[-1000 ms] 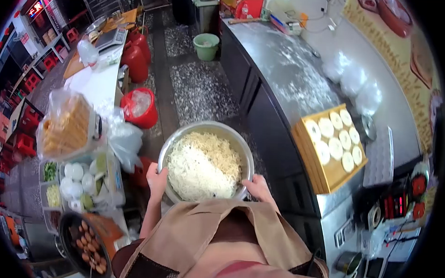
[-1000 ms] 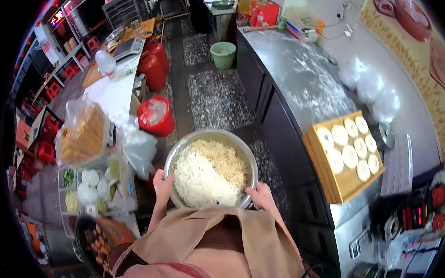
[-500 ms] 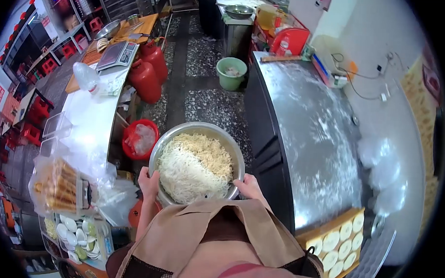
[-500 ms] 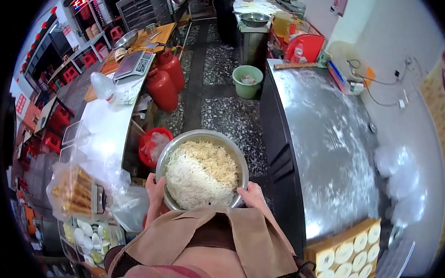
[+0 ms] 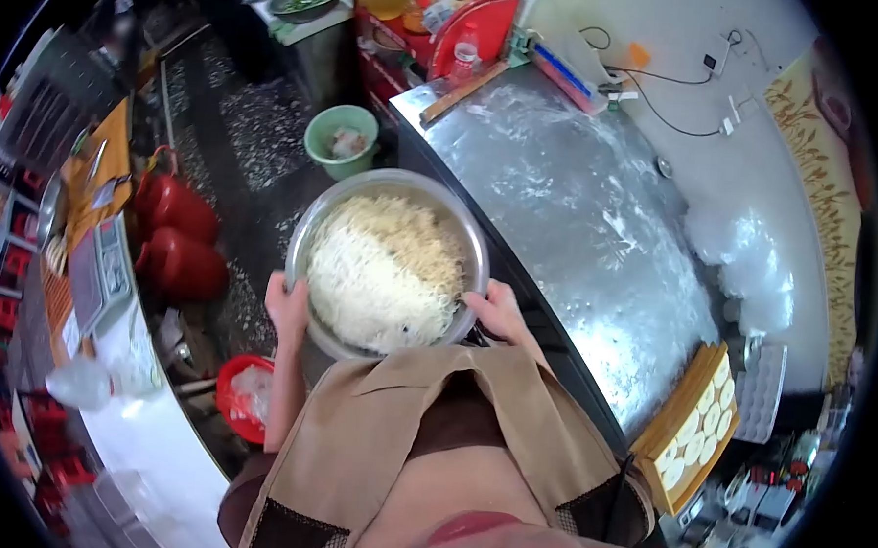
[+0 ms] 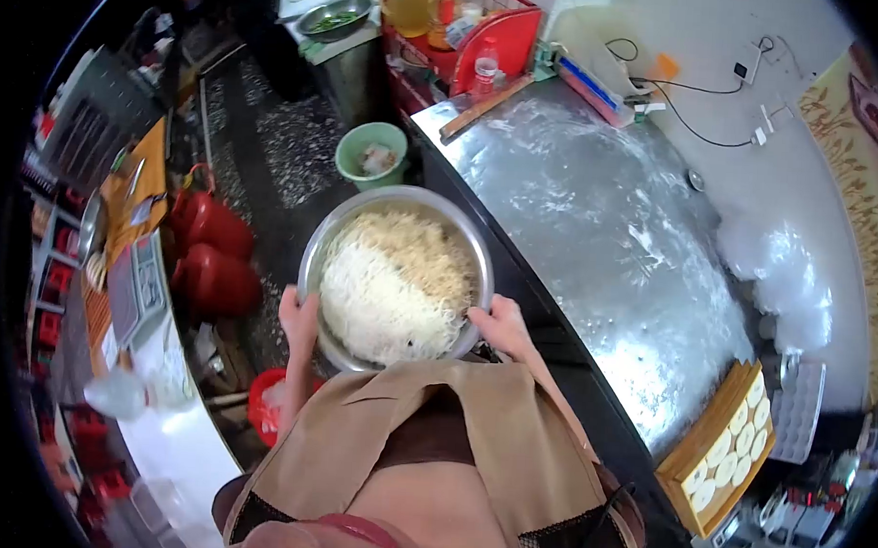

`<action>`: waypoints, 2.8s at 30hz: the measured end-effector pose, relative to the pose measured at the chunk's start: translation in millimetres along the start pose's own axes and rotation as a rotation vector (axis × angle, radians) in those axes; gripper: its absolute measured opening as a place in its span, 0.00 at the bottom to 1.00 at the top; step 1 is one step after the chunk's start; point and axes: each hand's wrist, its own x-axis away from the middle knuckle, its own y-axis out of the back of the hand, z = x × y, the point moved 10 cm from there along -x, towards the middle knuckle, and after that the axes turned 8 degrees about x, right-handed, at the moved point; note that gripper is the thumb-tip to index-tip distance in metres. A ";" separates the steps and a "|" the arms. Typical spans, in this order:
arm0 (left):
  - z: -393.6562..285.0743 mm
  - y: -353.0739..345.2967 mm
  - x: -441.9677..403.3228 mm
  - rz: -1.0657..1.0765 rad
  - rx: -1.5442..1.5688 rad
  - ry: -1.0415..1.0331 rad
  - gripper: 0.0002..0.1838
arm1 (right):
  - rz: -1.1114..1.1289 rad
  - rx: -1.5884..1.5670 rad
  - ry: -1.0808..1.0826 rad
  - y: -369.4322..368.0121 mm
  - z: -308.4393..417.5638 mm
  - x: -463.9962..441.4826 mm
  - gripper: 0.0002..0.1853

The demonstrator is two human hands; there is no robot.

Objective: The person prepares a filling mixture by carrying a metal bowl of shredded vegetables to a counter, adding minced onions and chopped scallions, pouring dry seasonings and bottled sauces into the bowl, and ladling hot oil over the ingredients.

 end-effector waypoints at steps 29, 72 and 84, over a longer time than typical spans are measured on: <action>-65.2 -415.8 -458.5 0.546 0.181 -0.073 0.10 | -1.123 -0.369 -0.737 213.8 -111.2 -178.8 0.23; -124.4 -536.3 -470.9 1.621 0.232 -0.044 0.08 | -1.588 0.513 -0.994 45.6 110.8 -219.1 0.08; -203.8 -532.8 -227.4 0.881 -0.076 -1.633 0.23 | -1.900 -0.251 -1.094 -55.7 -5.1 41.0 0.08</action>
